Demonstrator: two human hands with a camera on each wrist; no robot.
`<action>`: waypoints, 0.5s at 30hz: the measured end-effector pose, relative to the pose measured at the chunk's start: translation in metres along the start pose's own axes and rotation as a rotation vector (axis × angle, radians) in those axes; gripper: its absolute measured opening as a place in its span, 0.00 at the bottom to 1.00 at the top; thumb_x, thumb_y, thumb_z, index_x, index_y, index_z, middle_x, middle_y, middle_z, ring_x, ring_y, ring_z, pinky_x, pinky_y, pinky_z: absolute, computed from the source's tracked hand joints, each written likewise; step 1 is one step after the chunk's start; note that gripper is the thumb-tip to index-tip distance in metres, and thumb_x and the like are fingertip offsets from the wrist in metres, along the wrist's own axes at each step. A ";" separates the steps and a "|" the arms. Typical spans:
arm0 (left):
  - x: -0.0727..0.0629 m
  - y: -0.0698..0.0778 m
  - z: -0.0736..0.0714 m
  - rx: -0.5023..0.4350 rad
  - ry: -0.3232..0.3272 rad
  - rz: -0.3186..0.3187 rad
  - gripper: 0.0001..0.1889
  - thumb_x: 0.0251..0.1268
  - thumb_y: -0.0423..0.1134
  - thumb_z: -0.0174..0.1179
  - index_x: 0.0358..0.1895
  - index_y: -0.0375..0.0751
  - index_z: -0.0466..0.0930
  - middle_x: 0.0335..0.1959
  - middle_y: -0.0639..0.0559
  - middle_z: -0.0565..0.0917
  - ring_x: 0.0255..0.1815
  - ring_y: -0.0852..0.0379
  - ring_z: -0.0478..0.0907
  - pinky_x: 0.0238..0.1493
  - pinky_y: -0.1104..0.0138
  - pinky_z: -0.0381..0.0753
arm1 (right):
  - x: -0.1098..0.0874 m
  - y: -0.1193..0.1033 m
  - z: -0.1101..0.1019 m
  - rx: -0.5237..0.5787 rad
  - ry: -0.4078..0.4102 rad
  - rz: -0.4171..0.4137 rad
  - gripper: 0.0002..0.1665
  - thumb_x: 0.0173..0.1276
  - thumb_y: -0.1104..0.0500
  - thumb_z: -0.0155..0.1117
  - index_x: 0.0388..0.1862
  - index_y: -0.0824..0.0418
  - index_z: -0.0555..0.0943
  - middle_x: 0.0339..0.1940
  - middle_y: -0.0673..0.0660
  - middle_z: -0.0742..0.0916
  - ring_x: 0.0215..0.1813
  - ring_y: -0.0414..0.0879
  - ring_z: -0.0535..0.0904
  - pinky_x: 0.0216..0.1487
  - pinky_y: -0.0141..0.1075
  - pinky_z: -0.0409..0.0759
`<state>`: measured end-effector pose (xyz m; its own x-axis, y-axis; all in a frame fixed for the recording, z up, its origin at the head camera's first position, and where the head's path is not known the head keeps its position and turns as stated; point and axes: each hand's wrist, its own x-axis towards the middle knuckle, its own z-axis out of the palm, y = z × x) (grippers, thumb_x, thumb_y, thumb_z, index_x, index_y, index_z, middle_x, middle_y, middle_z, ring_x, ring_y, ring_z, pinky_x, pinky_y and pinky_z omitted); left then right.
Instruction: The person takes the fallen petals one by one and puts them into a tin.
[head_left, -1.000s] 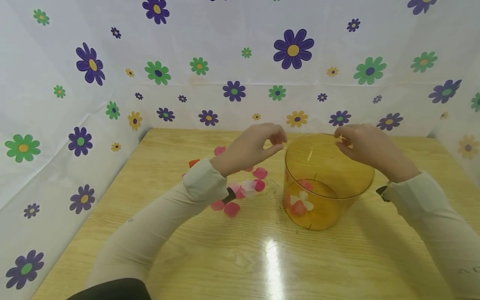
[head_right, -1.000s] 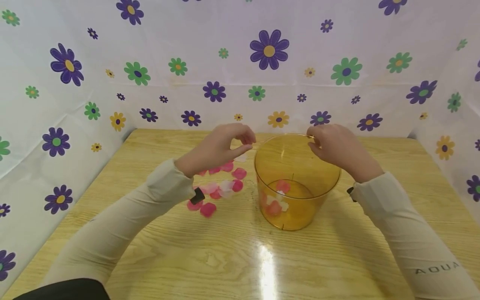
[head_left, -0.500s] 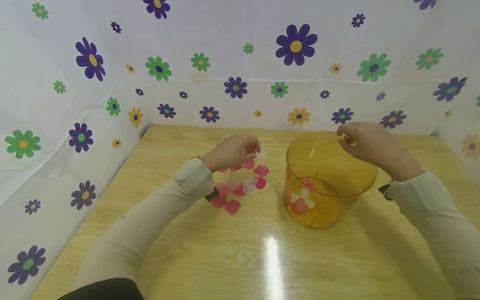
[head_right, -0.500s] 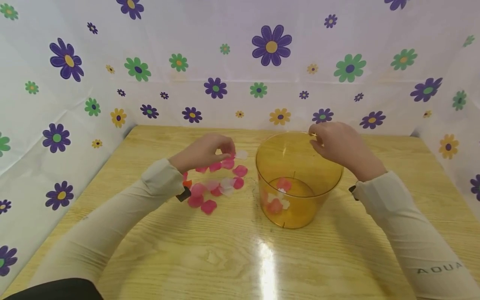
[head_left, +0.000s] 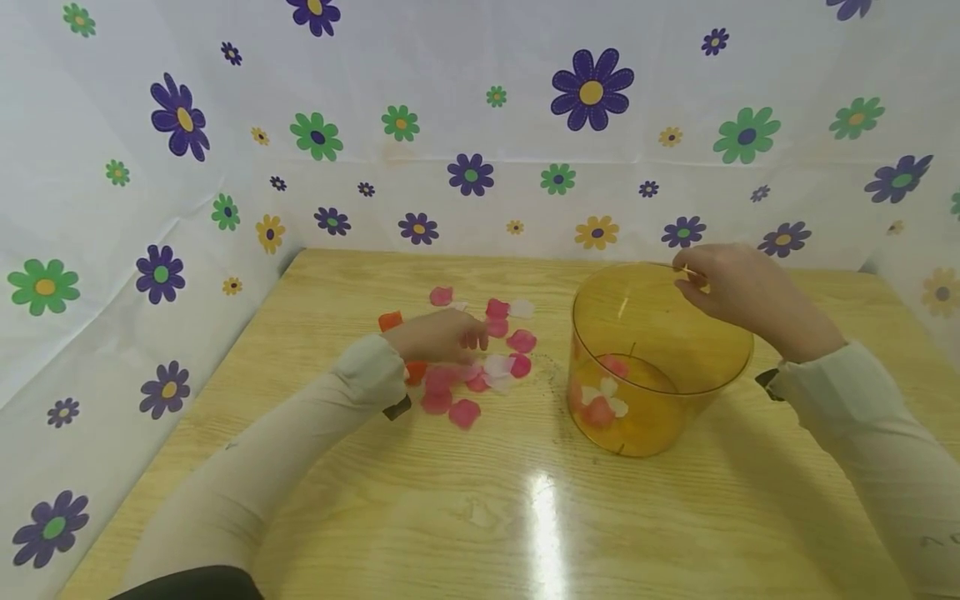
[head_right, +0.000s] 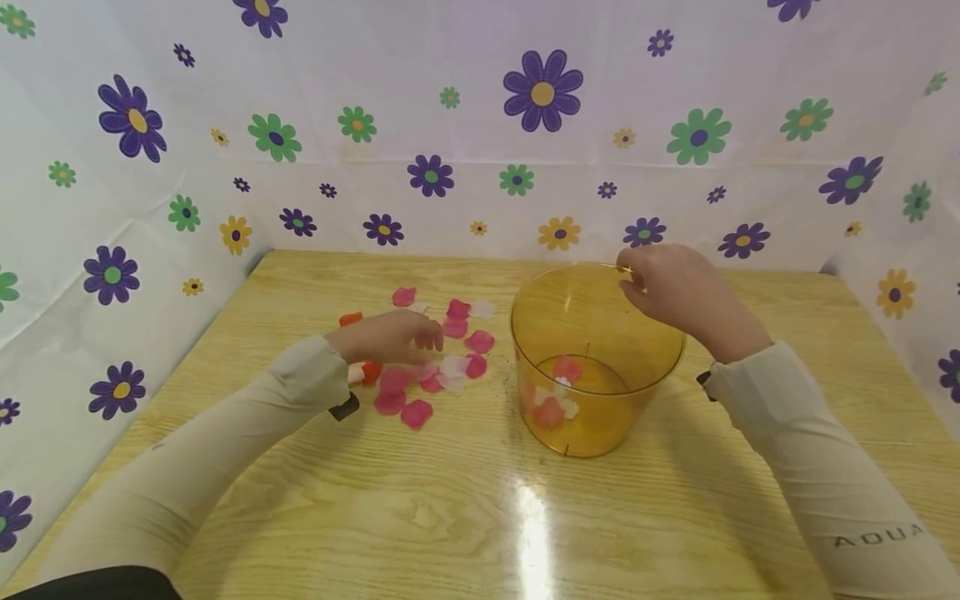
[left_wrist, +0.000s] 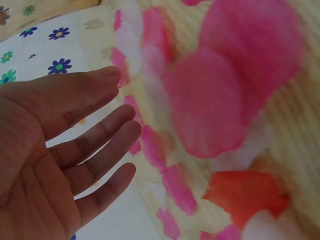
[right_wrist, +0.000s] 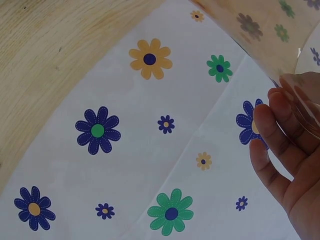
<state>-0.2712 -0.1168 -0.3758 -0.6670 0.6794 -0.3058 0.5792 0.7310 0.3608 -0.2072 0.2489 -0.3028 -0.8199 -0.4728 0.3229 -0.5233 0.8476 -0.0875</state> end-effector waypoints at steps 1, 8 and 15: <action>0.000 -0.002 0.002 -0.001 -0.004 0.003 0.10 0.62 0.37 0.60 0.46 0.44 0.79 0.44 0.50 0.82 0.47 0.53 0.76 0.52 0.61 0.77 | 0.000 0.000 0.000 -0.002 0.005 -0.003 0.08 0.58 0.67 0.65 0.38 0.65 0.80 0.33 0.63 0.87 0.31 0.55 0.84 0.37 0.48 0.83; 0.003 -0.010 0.014 -0.018 0.008 0.006 0.08 0.63 0.37 0.60 0.45 0.44 0.79 0.43 0.52 0.82 0.45 0.54 0.76 0.54 0.61 0.78 | 0.001 0.000 -0.001 -0.007 0.004 -0.008 0.08 0.58 0.67 0.65 0.38 0.65 0.80 0.32 0.63 0.87 0.30 0.54 0.84 0.37 0.48 0.83; 0.006 -0.013 0.021 -0.008 0.020 0.018 0.03 0.59 0.33 0.60 0.36 0.43 0.78 0.32 0.53 0.80 0.35 0.55 0.73 0.43 0.67 0.77 | 0.001 0.001 0.000 -0.002 -0.006 0.001 0.08 0.58 0.67 0.65 0.38 0.65 0.80 0.32 0.63 0.87 0.30 0.53 0.83 0.36 0.47 0.82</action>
<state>-0.2729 -0.1213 -0.4003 -0.6660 0.6907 -0.2818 0.5871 0.7184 0.3732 -0.2082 0.2491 -0.3025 -0.8220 -0.4731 0.3169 -0.5217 0.8488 -0.0860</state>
